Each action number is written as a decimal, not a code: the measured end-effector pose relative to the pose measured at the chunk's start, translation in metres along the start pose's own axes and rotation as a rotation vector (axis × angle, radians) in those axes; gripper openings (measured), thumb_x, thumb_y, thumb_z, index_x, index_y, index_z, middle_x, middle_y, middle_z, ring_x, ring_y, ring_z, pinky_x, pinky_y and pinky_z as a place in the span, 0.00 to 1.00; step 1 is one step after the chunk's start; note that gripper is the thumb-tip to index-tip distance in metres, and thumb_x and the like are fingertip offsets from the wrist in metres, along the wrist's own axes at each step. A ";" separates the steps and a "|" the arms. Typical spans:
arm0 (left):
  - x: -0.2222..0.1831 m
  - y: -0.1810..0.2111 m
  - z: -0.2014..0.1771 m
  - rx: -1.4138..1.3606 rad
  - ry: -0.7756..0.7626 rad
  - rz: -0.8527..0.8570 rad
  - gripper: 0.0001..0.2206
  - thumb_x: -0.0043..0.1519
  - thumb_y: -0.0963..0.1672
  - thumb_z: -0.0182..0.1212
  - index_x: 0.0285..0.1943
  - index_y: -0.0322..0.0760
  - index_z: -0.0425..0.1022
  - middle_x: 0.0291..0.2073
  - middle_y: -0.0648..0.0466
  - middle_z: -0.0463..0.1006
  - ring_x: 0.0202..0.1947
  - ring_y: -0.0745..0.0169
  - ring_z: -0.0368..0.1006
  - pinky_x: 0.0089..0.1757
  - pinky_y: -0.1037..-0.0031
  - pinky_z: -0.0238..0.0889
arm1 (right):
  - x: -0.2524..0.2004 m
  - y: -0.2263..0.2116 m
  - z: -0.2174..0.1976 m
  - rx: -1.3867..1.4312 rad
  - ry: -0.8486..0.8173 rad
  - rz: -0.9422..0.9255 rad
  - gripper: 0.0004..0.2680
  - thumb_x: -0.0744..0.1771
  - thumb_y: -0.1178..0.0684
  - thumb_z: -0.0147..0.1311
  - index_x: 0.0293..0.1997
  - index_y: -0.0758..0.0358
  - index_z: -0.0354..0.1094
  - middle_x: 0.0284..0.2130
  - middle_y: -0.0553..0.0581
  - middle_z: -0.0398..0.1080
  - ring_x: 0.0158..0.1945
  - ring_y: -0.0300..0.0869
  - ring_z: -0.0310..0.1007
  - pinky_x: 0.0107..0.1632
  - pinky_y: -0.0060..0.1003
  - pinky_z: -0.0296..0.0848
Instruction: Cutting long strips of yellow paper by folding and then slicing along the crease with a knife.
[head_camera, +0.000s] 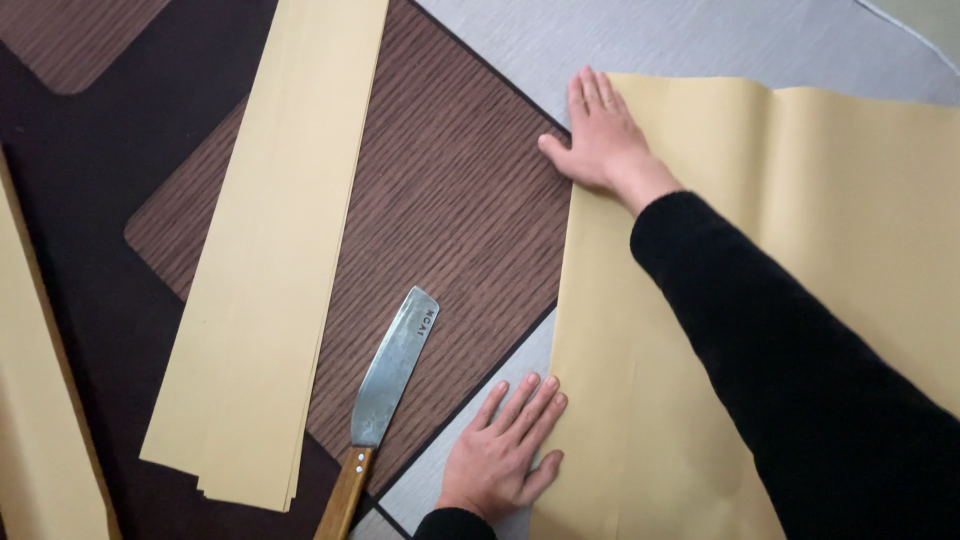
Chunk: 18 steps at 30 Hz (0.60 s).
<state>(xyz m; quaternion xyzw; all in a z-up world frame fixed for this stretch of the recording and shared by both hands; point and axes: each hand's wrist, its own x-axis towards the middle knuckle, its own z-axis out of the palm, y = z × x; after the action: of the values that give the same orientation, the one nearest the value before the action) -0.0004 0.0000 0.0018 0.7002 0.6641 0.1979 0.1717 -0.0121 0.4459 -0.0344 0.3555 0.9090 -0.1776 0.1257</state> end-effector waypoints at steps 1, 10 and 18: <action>0.000 0.000 -0.002 -0.002 -0.003 0.006 0.32 0.74 0.53 0.52 0.86 0.37 0.66 0.86 0.50 0.64 0.87 0.53 0.52 0.78 0.55 0.40 | 0.003 0.003 0.002 -0.009 -0.001 0.003 0.37 0.75 0.33 0.37 0.88 0.75 0.29 0.87 0.75 0.26 0.89 0.62 0.22 0.86 0.54 0.30; -0.005 0.000 0.004 0.017 0.007 0.002 0.32 0.75 0.54 0.48 0.87 0.38 0.66 0.86 0.50 0.64 0.87 0.53 0.52 0.78 0.54 0.38 | -0.053 -0.015 0.042 -0.038 0.167 -0.034 0.30 0.78 0.38 0.26 0.88 0.75 0.36 0.87 0.75 0.32 0.89 0.62 0.27 0.86 0.55 0.30; -0.007 0.000 0.007 0.015 0.061 0.037 0.33 0.72 0.53 0.52 0.86 0.36 0.66 0.85 0.49 0.65 0.86 0.50 0.54 0.78 0.53 0.41 | -0.138 -0.030 0.088 -0.066 0.243 -0.069 0.30 0.77 0.39 0.32 0.86 0.79 0.43 0.85 0.80 0.40 0.88 0.67 0.33 0.85 0.57 0.35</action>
<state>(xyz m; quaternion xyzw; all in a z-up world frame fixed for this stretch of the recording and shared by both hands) 0.0027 -0.0066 -0.0044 0.7071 0.6577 0.2173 0.1423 0.0747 0.3060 -0.0579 0.3385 0.9346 -0.1073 0.0202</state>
